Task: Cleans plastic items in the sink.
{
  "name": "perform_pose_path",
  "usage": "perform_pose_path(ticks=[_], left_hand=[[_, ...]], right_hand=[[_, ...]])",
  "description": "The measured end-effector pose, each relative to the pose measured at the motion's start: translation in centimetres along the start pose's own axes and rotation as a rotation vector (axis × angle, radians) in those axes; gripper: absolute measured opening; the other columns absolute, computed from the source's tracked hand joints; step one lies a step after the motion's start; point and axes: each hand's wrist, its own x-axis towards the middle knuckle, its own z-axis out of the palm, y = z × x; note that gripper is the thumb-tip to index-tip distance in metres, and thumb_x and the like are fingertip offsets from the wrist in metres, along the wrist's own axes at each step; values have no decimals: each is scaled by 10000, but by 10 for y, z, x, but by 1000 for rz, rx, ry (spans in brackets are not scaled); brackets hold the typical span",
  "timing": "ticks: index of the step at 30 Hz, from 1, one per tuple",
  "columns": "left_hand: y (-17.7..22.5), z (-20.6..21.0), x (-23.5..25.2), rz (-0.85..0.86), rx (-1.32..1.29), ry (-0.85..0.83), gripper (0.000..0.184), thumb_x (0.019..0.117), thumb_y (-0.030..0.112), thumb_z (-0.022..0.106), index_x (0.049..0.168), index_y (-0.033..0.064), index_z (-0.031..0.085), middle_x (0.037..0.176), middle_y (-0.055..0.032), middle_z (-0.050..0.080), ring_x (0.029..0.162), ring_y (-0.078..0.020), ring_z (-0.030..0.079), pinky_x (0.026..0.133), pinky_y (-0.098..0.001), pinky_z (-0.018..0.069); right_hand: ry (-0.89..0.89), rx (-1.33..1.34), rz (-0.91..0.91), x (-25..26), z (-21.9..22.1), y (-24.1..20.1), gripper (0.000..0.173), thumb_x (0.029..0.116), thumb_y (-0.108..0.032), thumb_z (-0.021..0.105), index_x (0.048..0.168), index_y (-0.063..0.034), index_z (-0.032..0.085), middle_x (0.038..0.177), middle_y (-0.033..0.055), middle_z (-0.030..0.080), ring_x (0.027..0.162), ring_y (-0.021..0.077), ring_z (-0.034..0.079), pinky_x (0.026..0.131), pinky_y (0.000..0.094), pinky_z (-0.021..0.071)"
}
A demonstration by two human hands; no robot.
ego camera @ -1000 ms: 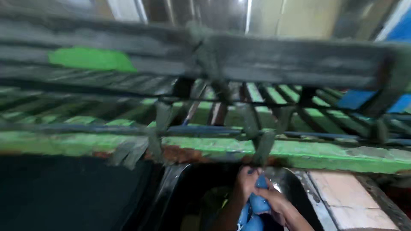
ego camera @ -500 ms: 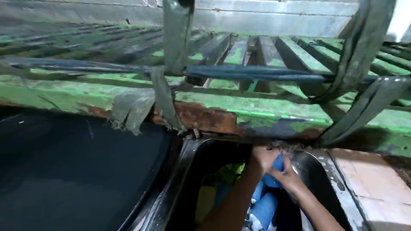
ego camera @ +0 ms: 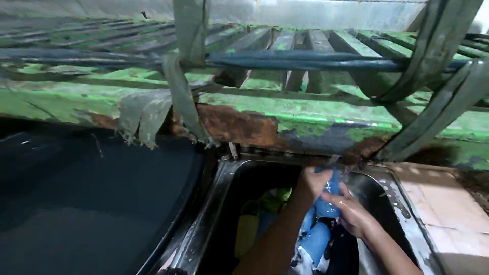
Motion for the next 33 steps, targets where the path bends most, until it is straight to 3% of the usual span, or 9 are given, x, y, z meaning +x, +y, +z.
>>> perform_pose_path(ticks=[3, 6, 9, 11, 14, 20, 26, 30, 33], left_hand=[[7, 10, -2, -88, 301, 26, 292, 953, 274, 709, 1075, 11, 733, 1194, -181, 672, 1190, -293, 601, 1059, -466, 461], [-4, -13, -7, 31, 67, -40, 227, 930, 213, 725, 1011, 1, 711, 1180, -154, 667, 1099, -228, 635, 958, -419, 530], [-29, -28, -13, -13, 4, -65, 370, 1065, 120, 481, 1407, -18, 526, 1469, -178, 509, 1314, -248, 540, 1062, -419, 496], [-64, -23, -25, -164, -9, -15, 438, 1104, 199, 411, 1468, -40, 449, 1463, -234, 511, 1315, -310, 544, 1072, -456, 487], [-114, 1, -66, -246, 387, -218, 412, 1027, 154, 555, 1372, -70, 569, 1368, -282, 580, 1269, -380, 581, 1098, -484, 459], [-174, 43, -126, -35, 886, -424, 700, 998, 324, 623, 1565, 4, 367, 1635, -222, 324, 1441, -484, 392, 1137, -603, 384], [-183, 34, -122, -73, 716, -395, 790, 869, 240, 778, 1548, 46, 424, 1641, -217, 311, 1442, -440, 411, 1149, -572, 392], [-159, 35, -113, -49, 536, -206, 647, 774, 178, 837, 1379, 60, 638, 1498, -273, 485, 1359, -471, 482, 1113, -597, 415], [-121, 16, -96, -39, 437, -179, 608, 730, 144, 840, 1312, 68, 678, 1438, -270, 529, 1328, -466, 495, 1090, -602, 425]], right_hand=[[145, -467, -116, 14, 8, 6, 1022, 798, -178, 830, 1598, -17, 215, 1495, 209, 494, 1329, 238, 549, 1115, 403, 463], [-22, -13, -1, 2, 1, 7, 1004, 752, -146, 810, 1572, -114, 231, 1311, 136, 615, 1109, 208, 681, 910, 380, 606], [-9, -104, 59, 10, -7, 12, 943, 753, -32, 819, 1543, -67, 304, 1301, 157, 619, 1122, 226, 670, 931, 393, 591], [113, -189, 9, 19, -6, 14, 952, 724, -9, 847, 1526, -43, 336, 1322, 184, 596, 1154, 233, 646, 954, 394, 573], [169, -100, -92, 9, 2, 4, 1087, 666, -121, 869, 1551, -68, 239, 1344, 148, 571, 1154, 182, 645, 922, 349, 586], [206, -118, -93, 28, 10, 27, 1096, 698, -26, 871, 1573, -71, 213, 1420, 179, 532, 1224, 215, 614, 988, 377, 562], [251, -51, -204, 9, 26, 7, 1092, 629, -147, 887, 1525, -35, 274, 1345, 127, 590, 1181, 135, 636, 971, 299, 570], [249, -195, -39, 24, 12, 4, 986, 721, -11, 873, 1530, -29, 310, 1372, 211, 563, 1216, 264, 612, 1001, 422, 541], [190, -219, -73, 10, 8, -10, 967, 671, -74, 868, 1495, -52, 362, 1297, 153, 615, 1136, 205, 657, 938, 378, 582]])
